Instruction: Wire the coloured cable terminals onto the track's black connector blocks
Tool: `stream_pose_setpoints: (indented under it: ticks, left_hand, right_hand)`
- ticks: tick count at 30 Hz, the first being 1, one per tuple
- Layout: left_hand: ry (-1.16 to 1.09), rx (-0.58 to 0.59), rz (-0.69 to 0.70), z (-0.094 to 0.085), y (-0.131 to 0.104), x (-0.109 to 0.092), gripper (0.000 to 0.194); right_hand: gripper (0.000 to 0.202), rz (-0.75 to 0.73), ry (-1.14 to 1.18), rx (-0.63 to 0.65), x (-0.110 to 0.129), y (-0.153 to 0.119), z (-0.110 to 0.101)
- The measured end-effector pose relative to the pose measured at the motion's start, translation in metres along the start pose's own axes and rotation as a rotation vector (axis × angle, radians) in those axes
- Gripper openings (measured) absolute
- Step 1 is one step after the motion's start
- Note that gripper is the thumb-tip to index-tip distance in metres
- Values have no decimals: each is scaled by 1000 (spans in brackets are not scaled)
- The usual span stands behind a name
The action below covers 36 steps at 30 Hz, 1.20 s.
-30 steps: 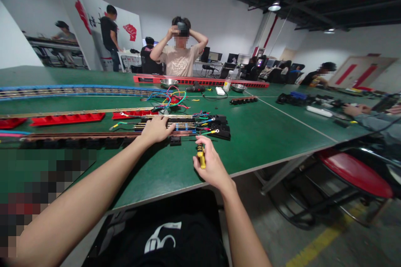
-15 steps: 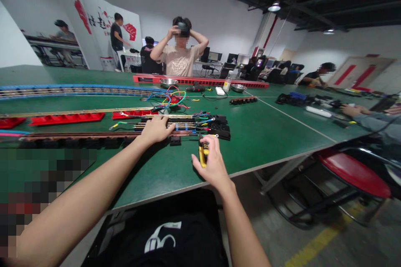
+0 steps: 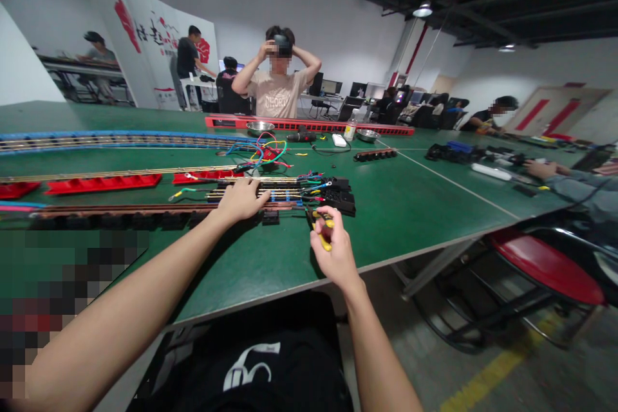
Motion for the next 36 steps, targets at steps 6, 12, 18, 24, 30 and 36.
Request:
stream_pose_setpoints:
  ticks: [6,12,18,24,30,36]
  left_hand:
    - [-9,-1,0,0,0,0,60]
    - [-15,7,-6,1,0,1,61]
    - [-19,4,-2,2,1,1,63]
    - [-17,1,-2,1,0,1,63]
    - [-26,12,-3,1,0,1,63]
    - [-17,9,-3,2,1,1,63]
  right_hand:
    - [42,61,200,-17,-8,5,-8]
    - [44,78,336,-115,-11,10,-25]
    - [49,145,447,-183,-21,9,-32]
    - [50,250,576,-215,-32,8,-36]
    - [48,313,652,-209,-34,8,-37]
    - [39,344,715,-161,-40,8,-37]
Point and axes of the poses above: each hand's wrist, its own y-axis towards the middle knuckle, its own z-axis out of the palm, x = y × z, the point moved 8 cm from there along y, towards the middle knuckle, and after that the axes turned 4 degrees about -y, right-handed, at the moved point
